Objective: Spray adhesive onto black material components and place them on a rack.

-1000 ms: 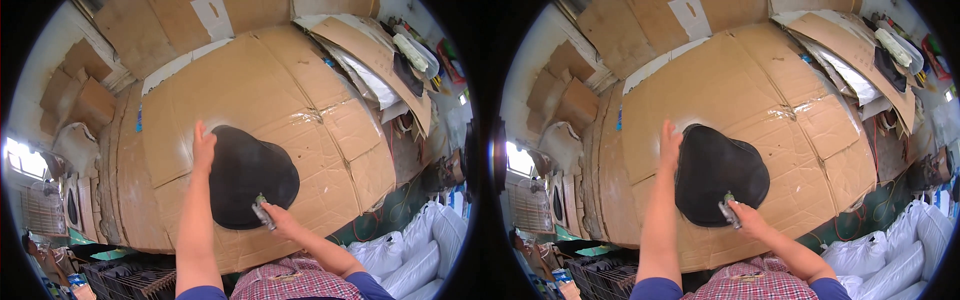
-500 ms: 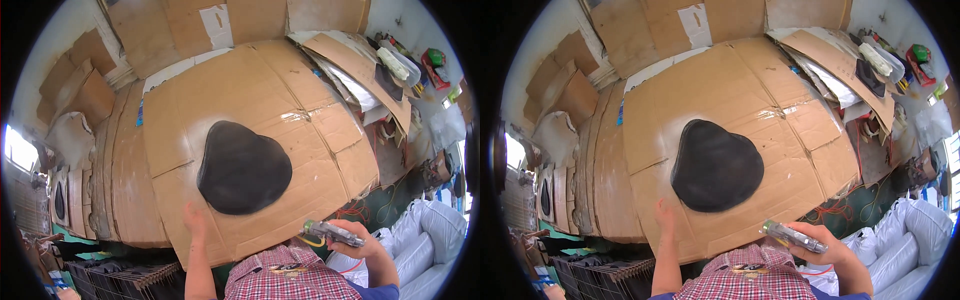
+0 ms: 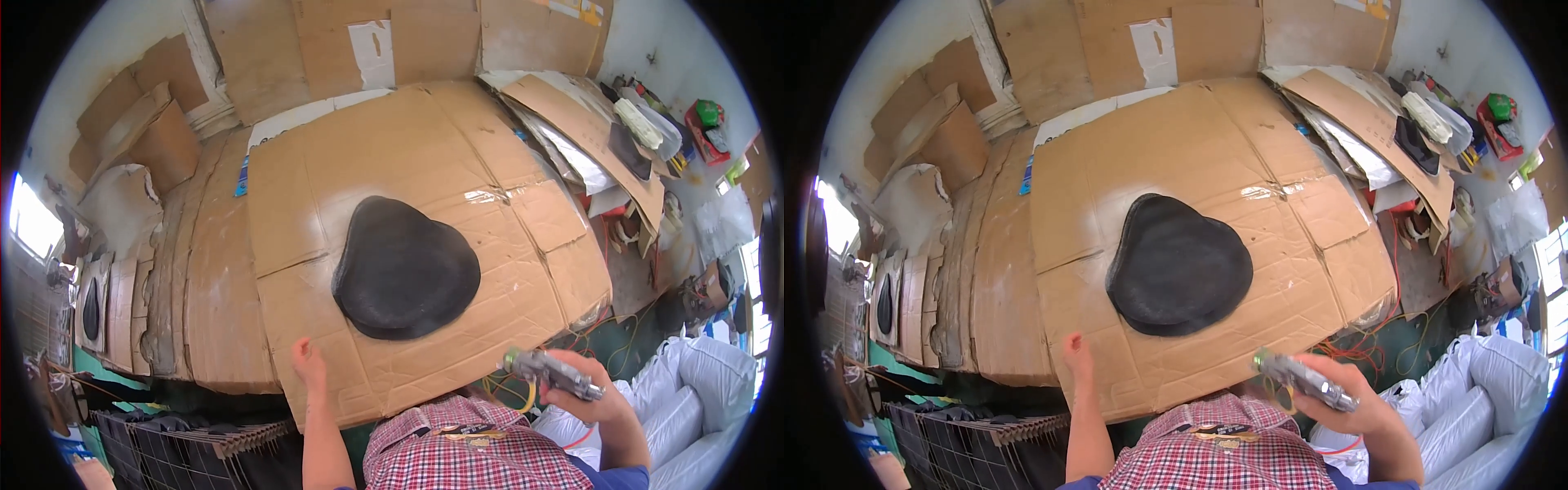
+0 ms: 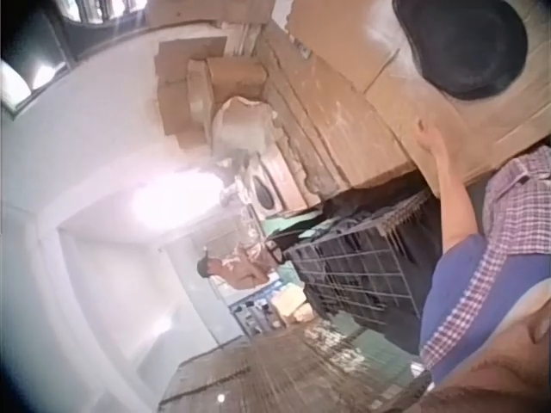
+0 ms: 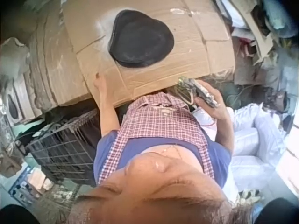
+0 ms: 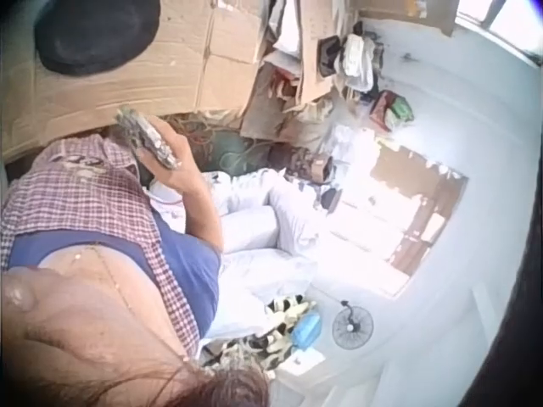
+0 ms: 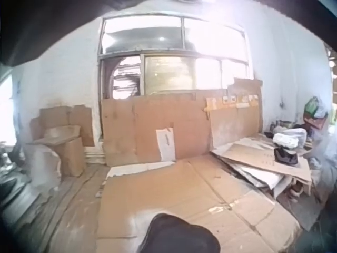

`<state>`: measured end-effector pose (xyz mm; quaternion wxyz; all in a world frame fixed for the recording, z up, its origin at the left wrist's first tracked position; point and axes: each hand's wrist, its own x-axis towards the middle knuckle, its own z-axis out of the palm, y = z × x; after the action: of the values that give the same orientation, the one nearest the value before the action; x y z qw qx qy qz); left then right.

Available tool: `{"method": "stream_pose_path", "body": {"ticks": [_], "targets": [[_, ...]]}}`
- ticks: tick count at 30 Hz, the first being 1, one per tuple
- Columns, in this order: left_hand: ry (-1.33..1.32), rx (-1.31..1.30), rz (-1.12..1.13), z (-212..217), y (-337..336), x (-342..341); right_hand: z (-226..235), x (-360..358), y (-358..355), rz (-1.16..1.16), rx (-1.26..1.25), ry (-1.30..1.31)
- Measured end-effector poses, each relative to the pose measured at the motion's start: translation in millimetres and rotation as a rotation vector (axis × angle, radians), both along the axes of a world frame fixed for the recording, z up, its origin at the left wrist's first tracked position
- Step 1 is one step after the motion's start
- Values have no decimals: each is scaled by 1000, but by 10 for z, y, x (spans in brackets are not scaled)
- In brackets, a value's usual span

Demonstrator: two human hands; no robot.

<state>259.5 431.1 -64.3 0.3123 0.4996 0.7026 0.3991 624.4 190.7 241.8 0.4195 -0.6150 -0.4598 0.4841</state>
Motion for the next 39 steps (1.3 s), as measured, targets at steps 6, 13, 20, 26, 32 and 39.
{"method": "stream_pose_path", "body": {"ticks": [6, 13, 20, 26, 32, 39], "targets": [[-1, -26, -12, 47, -83, 77, 23, 71, 44, -260, 104, -75], [-49, 40, 36, -181, 34, -240, 132, 237, -320, -154, -4, -290], [-37, 22, 23, -183, 111, 54, 74, -85, -24, 15, -12, 124], [17, -57, -109, -253, 87, 454, 22, -64, 265, -196, 182, -53], [114, -19, -168, -96, 202, 760, 106, 139, 4, -278, 88, -108], [414, -70, -308, 3, 479, 916, 97, 284, 121, -154, 204, -8]]}}
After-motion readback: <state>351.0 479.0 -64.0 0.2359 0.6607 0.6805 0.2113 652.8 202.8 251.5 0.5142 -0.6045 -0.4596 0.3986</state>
